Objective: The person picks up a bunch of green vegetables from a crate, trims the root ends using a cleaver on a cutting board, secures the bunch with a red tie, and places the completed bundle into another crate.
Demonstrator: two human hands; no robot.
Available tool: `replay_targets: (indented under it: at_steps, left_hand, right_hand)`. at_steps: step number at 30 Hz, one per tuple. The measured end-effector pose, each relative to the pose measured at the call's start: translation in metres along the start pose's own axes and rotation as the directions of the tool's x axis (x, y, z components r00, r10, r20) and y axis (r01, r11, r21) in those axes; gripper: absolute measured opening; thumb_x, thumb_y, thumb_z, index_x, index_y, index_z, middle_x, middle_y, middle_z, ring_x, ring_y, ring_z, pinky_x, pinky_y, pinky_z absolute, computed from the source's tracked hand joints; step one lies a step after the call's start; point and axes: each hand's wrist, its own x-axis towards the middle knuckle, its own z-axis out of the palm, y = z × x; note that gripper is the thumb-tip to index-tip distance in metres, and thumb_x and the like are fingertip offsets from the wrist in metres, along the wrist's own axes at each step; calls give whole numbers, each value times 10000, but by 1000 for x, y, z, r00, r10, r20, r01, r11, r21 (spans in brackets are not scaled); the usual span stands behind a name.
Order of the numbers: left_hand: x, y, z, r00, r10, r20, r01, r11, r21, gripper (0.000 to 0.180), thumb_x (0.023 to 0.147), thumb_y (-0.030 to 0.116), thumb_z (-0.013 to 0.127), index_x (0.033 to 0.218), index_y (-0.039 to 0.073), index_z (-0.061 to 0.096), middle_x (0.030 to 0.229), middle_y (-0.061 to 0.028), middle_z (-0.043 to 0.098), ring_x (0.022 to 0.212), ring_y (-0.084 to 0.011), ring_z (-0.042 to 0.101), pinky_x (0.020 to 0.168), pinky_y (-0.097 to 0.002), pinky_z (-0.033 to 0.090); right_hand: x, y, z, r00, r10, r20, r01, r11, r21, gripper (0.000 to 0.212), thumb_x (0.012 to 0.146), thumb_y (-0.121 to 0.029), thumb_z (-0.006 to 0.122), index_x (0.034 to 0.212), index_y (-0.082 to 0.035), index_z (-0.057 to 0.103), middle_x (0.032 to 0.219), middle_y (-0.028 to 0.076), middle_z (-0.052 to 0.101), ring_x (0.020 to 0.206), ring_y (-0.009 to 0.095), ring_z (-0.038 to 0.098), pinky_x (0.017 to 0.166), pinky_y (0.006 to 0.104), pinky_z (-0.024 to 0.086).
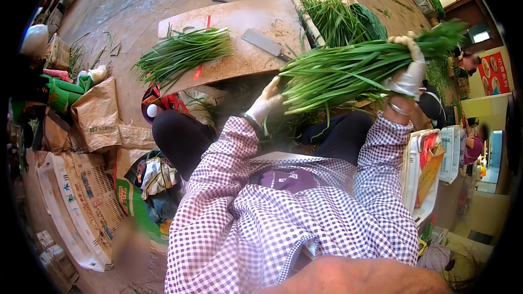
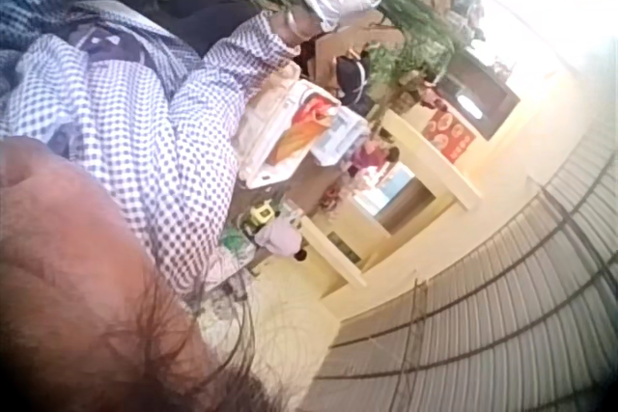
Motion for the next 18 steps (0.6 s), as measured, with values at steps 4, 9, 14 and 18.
replay_targets:
  at_steps: [4, 9, 14, 18]
  left_hand:
    - [-26, 69, 38, 974, -183, 132, 219, 902, -372, 648, 933, 357, 604, 1470, 101, 347, 1437, -118, 455, 1322, -272, 442, 1078, -429, 387]
    - [-33, 67, 46, 916, 59, 396, 271, 638, -721, 567, 957, 361, 560, 1427, 88, 401, 1386, -131, 497, 1272, -262, 499, 1043, -462, 429]
    - [-17, 47, 37, 903, 171, 393, 104, 802, -589, 531, 945, 205, 606, 1397, 7, 411, 1353, -117, 531, 1218, -235, 542, 1026, -416, 450]
    - [-30, 54, 39, 955, -25, 295, 180, 839, -514, 407, 949, 266, 612, 1249, 2, 539, 1105, -72, 627, 1009, -180, 606, 884, -325, 495]
  right_hand:
    - [17, 35, -40, 975, 199, -98, -181, 970, 165, 107, 881, -52, 636, 973, -2, 614, 832, 103, 653, 810, 242, 627, 858, 398, 531]
    - [16, 46, -84, 922, 379, -82, -370, 923, 107, 67, 895, -104, 629, 895, -39, 646, 872, 103, 683, 843, 231, 654, 847, 365, 545]
    - [12, 62, -106, 891, 447, -79, -425, 883, 202, 109, 917, -142, 613, 904, -42, 654, 858, 86, 693, 771, 217, 654, 772, 342, 554]
    - [11, 56, -115, 897, 435, -83, -413, 889, 196, 117, 931, -146, 598, 897, -47, 650, 847, 71, 685, 743, 202, 644, 748, 334, 553]
